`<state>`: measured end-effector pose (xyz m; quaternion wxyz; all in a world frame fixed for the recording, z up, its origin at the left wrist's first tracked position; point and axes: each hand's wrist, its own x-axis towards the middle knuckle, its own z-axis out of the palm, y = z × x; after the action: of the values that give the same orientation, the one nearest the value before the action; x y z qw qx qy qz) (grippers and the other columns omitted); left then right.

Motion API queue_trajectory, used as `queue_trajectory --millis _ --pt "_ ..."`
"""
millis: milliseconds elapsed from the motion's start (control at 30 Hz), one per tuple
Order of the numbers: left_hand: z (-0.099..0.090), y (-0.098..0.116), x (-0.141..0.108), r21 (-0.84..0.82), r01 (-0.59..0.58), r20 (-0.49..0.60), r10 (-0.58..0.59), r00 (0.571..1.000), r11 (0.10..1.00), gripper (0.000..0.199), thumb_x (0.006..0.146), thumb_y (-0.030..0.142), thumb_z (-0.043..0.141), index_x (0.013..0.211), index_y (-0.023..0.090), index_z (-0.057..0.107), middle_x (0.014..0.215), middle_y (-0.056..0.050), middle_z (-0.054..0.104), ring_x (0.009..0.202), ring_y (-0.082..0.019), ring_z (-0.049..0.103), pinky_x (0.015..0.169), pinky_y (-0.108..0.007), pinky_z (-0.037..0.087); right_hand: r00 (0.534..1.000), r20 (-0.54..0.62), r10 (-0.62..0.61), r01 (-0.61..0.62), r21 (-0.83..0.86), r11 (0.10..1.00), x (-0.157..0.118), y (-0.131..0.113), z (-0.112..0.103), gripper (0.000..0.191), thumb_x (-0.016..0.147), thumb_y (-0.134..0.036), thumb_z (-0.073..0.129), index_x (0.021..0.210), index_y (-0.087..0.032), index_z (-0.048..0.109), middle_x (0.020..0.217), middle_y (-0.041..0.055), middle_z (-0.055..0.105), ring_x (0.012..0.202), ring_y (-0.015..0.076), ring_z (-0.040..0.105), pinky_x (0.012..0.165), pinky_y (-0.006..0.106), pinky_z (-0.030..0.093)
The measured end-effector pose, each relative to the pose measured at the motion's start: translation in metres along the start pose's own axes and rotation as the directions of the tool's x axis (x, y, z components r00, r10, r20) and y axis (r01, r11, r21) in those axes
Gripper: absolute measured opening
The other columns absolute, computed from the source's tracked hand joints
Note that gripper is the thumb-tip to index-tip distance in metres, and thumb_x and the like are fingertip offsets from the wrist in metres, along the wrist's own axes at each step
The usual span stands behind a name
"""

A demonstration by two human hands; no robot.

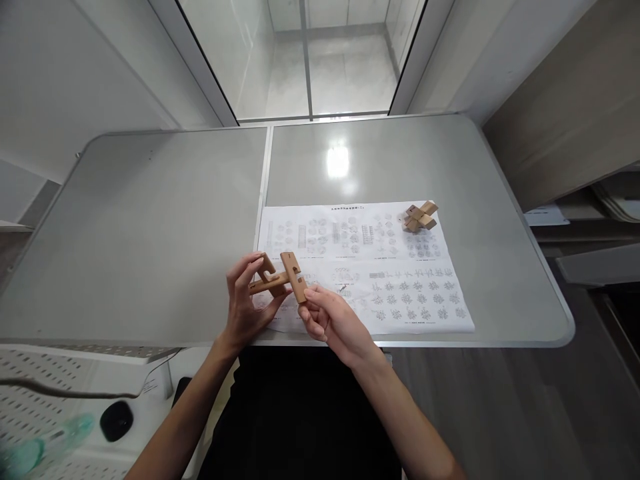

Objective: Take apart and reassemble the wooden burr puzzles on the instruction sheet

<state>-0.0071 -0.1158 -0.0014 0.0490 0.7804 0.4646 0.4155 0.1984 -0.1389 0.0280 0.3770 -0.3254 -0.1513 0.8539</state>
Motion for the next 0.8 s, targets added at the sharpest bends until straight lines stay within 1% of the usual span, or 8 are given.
queue_trajectory --millis 100,200,300,367,533,667,800 --pt "0.000 0.000 0.000 0.001 -0.018 -0.020 0.018 1.000 1.000 0.088 0.084 0.026 0.084 0.155 0.028 0.033 0.141 -0.015 0.052 0.135 -0.031 0.054 0.111 -0.051 0.054 0.997 0.072 0.038 -0.048 0.151 0.987 0.000 0.003 0.002 0.027 0.096 -0.034 0.066 0.079 -0.016 0.055 0.063 -0.0059 0.052 0.042 0.0022 0.029 0.041 0.015 0.028" --pt "0.000 0.000 0.000 -0.001 -0.025 -0.028 0.025 0.999 1.000 0.089 0.082 0.023 0.085 0.155 0.026 0.034 0.141 -0.015 0.051 0.135 -0.031 0.054 0.111 -0.050 0.054 0.988 0.147 0.054 -0.088 0.240 0.967 0.001 0.004 0.005 0.022 0.096 -0.031 0.065 0.082 -0.014 0.060 0.063 -0.0063 0.049 0.042 0.0029 0.027 0.040 0.015 0.027" --pt "0.000 -0.001 0.000 0.000 -0.023 -0.025 0.023 0.999 1.000 0.088 0.083 0.023 0.084 0.155 0.028 0.034 0.142 -0.015 0.050 0.135 -0.030 0.054 0.110 -0.050 0.055 0.981 0.188 0.055 -0.116 0.330 0.937 0.003 0.005 0.008 0.017 0.097 -0.027 0.065 0.088 -0.013 0.063 0.063 -0.0074 0.045 0.044 0.0032 0.025 0.041 0.014 0.029" --pt "0.000 -0.001 -0.001 -0.005 -0.024 -0.019 0.024 1.000 1.000 0.087 0.083 0.023 0.084 0.154 0.029 0.034 0.142 -0.015 0.050 0.135 -0.030 0.054 0.110 -0.050 0.055 0.978 0.198 0.058 -0.131 0.378 0.916 0.004 0.006 0.010 0.016 0.097 -0.025 0.064 0.087 -0.012 0.062 0.062 -0.0081 0.042 0.044 0.0034 0.025 0.042 0.014 0.031" --pt "0.000 0.000 0.000 -0.024 -0.042 0.016 0.042 0.999 0.999 0.081 0.087 0.020 0.079 0.154 0.028 0.034 0.143 -0.015 0.050 0.136 -0.029 0.054 0.110 -0.050 0.055 0.972 0.230 0.048 -0.143 0.420 0.896 0.006 0.007 0.012 0.016 0.100 -0.025 0.060 0.094 -0.011 0.063 0.062 -0.0088 0.039 0.044 0.0036 0.025 0.042 0.013 0.031" --pt "0.000 0.000 -0.001 -0.026 -0.044 0.026 0.045 0.999 0.999 0.079 0.088 0.021 0.078 0.153 0.029 0.034 0.143 -0.014 0.050 0.135 -0.029 0.054 0.109 -0.050 0.056 0.968 0.246 0.039 -0.149 0.449 0.881 0.006 0.005 0.013 0.017 0.101 -0.025 0.061 0.091 -0.010 0.063 0.062 -0.0093 0.037 0.044 0.0033 0.023 0.041 0.013 0.030" --pt "0.001 -0.001 -0.002 -0.029 -0.025 0.018 0.026 1.000 0.999 0.077 0.087 0.022 0.079 0.151 0.030 0.036 0.142 -0.014 0.050 0.136 -0.030 0.055 0.108 -0.051 0.057 0.968 0.244 0.061 -0.170 0.460 0.872 0.005 0.004 0.015 0.016 0.100 -0.026 0.062 0.091 -0.012 0.061 0.061 -0.0100 0.033 0.043 0.0038 0.022 0.040 0.012 0.030"
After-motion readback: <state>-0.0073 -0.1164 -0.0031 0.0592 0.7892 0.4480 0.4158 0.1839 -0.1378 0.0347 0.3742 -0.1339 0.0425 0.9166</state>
